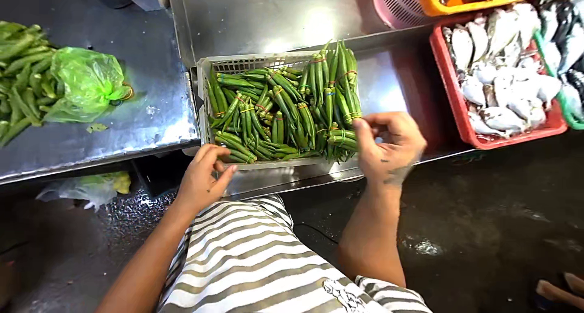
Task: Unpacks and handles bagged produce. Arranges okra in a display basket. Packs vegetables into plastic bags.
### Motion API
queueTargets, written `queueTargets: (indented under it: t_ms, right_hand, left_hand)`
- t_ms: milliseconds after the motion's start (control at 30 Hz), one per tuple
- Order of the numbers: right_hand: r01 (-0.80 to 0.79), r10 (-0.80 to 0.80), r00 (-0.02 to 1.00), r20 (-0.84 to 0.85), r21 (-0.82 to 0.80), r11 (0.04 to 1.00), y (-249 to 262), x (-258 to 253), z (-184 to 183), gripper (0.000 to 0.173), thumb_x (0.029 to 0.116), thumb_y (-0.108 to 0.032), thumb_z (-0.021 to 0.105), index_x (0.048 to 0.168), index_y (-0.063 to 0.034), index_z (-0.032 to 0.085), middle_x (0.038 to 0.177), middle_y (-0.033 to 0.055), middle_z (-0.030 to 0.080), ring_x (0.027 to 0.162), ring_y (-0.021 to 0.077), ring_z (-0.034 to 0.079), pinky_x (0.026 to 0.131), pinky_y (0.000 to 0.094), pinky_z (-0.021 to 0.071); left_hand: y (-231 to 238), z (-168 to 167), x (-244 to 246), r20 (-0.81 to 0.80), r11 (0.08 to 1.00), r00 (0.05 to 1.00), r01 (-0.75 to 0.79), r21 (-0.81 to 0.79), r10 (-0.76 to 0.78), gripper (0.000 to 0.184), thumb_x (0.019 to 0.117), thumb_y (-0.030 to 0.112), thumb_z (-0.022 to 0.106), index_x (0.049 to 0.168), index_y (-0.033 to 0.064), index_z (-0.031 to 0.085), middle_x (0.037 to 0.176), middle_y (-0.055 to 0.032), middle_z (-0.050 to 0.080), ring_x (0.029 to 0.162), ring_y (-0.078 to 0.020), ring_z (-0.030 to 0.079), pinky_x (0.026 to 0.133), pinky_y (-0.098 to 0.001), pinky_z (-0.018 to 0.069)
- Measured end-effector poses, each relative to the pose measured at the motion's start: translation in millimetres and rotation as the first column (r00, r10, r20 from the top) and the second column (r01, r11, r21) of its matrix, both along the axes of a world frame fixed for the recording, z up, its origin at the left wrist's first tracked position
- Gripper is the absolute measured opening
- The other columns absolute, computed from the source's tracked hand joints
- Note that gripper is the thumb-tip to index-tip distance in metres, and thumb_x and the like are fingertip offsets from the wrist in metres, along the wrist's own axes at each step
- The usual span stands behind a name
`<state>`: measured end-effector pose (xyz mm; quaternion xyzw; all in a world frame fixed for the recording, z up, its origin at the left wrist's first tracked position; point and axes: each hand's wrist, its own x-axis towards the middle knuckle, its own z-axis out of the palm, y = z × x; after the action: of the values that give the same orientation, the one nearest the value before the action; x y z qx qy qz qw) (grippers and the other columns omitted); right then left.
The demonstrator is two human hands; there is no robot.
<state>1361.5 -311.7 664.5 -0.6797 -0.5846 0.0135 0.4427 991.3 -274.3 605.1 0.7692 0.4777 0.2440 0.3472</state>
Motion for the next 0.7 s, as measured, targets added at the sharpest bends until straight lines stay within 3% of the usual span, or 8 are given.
queueTargets:
  t_ms: [67,133,200,233,333,467,567,700]
  right_hand:
    - [-0.063,0.082,0.994,0.074,-0.225,0.972,30,-33,-3,0.031,0.0954,-0.033,0.07,0.11,-0.0051,0.071,0.098,0.0128,0.068,0.083,0.0234,0.066,0.071,0.0414,0.0578]
    - [-0.006,0.102,0.98,0.17,-0.487,0.873,67,-66,-21,0.048,0.0923,-0.043,0.072,0.128,-0.011,0.066,0.114,0.0182,0.068,0.106,0.0364,0.066,0.087,0.0555,0.0566]
    - [0.12,0.092,0.951,0.295,-0.627,0.77,102,-95,-48,0.058,0.0918,-0.04,0.073,0.143,-0.0165,0.059,0.124,0.026,0.064,0.119,0.0485,0.058,0.091,0.0653,0.0511]
    - [0.186,0.073,0.931,0.357,-0.64,0.746,112,-104,-62,0.056,0.0929,-0.034,0.072,0.145,-0.0191,0.058,0.126,0.028,0.063,0.122,0.0508,0.056,0.092,0.0661,0.0496]
    - [0.304,-0.027,0.903,0.429,-0.594,0.745,120,-117,-66,0.045,0.0982,-0.025,0.062,0.143,-0.0239,0.059,0.125,0.0253,0.065,0.119,0.0458,0.06,0.091,0.0614,0.0521]
    - [0.429,-0.259,0.88,0.397,-0.432,0.793,105,-118,-21,0.042,0.1017,-0.03,0.058,0.142,-0.019,0.059,0.118,0.0267,0.067,0.111,0.0473,0.064,0.089,0.0635,0.0542]
    - [0.619,-0.406,0.755,0.515,-0.355,0.7,96,-116,-9,0.042,0.101,-0.033,0.058,0.142,-0.0224,0.06,0.122,0.0267,0.065,0.115,0.0471,0.062,0.091,0.0608,0.0519]
    - [0.713,-0.354,0.674,0.648,-0.444,0.543,88,-133,-43,0.032,0.098,-0.021,0.056,0.124,-0.0126,0.072,0.144,0.0268,0.051,0.135,0.0483,0.046,0.102,0.0654,0.0434]
  left_hand:
    - [-12,-12,-23,0.051,0.994,0.993,-0.1,-0.045,0.102,0.034,0.0947,0.037,0.069,0.12,0.0138,0.067,0.11,0.0002,0.063,0.081,-0.0056,0.062,0.069,-0.0244,0.0563]
    - [-20,-21,-39,0.111,0.985,0.982,-0.14,-0.104,0.151,0.034,0.0945,0.037,0.069,0.119,0.014,0.066,0.109,0.0004,0.065,0.081,-0.006,0.063,0.068,-0.0245,0.0563]
    - [-22,-23,-56,0.137,0.987,0.983,-0.104,-0.119,0.12,0.036,0.0947,0.036,0.069,0.12,0.0113,0.066,0.111,-0.0015,0.066,0.081,-0.0059,0.063,0.069,-0.0234,0.0567]
    - [-22,-22,-67,0.137,0.992,0.988,-0.061,-0.113,0.077,0.038,0.0951,0.037,0.068,0.121,0.0098,0.066,0.112,-0.003,0.066,0.081,-0.0062,0.064,0.069,-0.0235,0.0577]
    - [-19,-19,-120,0.124,0.997,0.992,0.015,-0.07,-0.006,0.039,0.096,0.038,0.066,0.121,0.0086,0.067,0.113,-0.0046,0.067,0.086,-0.0077,0.067,0.072,-0.0255,0.0602]
    - [-23,-32,-212,0.136,0.989,0.983,-0.114,-0.092,0.126,0.037,0.0953,0.039,0.065,0.116,0.008,0.069,0.105,-0.0047,0.07,0.086,-0.009,0.069,0.073,-0.0284,0.061]
    - [-28,-47,-273,0.129,0.963,0.962,-0.223,-0.152,0.243,0.038,0.0955,0.038,0.064,0.115,0.005,0.067,0.102,-0.0056,0.07,0.083,-0.0078,0.068,0.071,-0.0274,0.0595]
    - [-26,-55,-322,0.103,0.94,0.953,-0.258,-0.223,0.286,0.034,0.0935,0.037,0.064,0.112,0.0089,0.067,0.095,0.0006,0.069,0.076,-0.0011,0.064,0.066,-0.02,0.0555]
